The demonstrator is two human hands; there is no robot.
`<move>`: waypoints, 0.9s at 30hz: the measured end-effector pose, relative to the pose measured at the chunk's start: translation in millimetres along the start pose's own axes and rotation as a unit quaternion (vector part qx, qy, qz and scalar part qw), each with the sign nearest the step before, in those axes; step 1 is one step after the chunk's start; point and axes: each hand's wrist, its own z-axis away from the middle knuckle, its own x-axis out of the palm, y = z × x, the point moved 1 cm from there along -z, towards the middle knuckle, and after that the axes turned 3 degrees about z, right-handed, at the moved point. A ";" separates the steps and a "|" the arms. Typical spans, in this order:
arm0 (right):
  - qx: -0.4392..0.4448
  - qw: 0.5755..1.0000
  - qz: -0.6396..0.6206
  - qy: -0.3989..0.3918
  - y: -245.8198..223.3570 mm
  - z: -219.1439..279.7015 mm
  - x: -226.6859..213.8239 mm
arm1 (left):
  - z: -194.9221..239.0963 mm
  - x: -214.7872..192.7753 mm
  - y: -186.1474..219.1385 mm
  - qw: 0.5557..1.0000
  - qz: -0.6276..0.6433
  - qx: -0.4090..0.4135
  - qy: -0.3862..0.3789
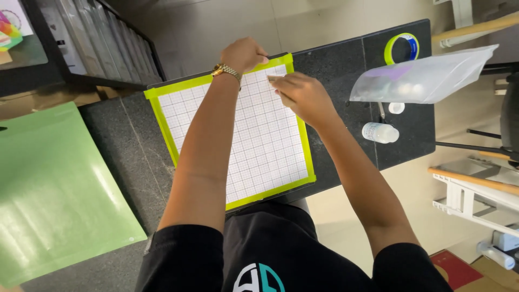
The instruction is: Applying a layer of white adhesive to a gridded cutting mat using a brush
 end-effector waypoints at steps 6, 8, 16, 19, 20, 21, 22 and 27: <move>-0.001 1.000 0.023 0.014 -44.9 100.7 38.1 | 3.1 1.6 3.0 1.000 -0.016 0.025 -0.006; 0.011 0.999 -0.044 -0.002 -76.2 186.4 58.7 | -3.7 7.8 -2.2 0.999 -0.018 0.033 0.005; 0.522 0.681 -0.201 -0.473 -104.0 78.7 -51.9 | -5.9 4.5 2.0 0.999 0.007 0.035 0.040; 0.000 0.998 0.015 0.063 -34.6 66.5 -26.4 | -14.5 14.7 1.6 0.997 -0.009 0.031 0.073; -0.009 0.995 -0.013 0.099 -16.3 46.3 -19.9 | -18.2 16.1 0.2 0.995 -0.021 0.011 0.092; -0.017 0.990 -0.041 0.135 1.9 25.3 -13.6 | -22.0 16.9 -0.8 0.993 -0.033 -0.011 0.112; -0.019 0.990 -0.044 0.135 10.0 16.9 -6.4 | -26.2 18.5 -0.7 0.993 -0.032 -0.014 0.112; -0.011 0.995 0.001 0.099 2.0 18.7 3.1 | -28.0 16.1 8.9 0.988 -0.082 -0.091 0.091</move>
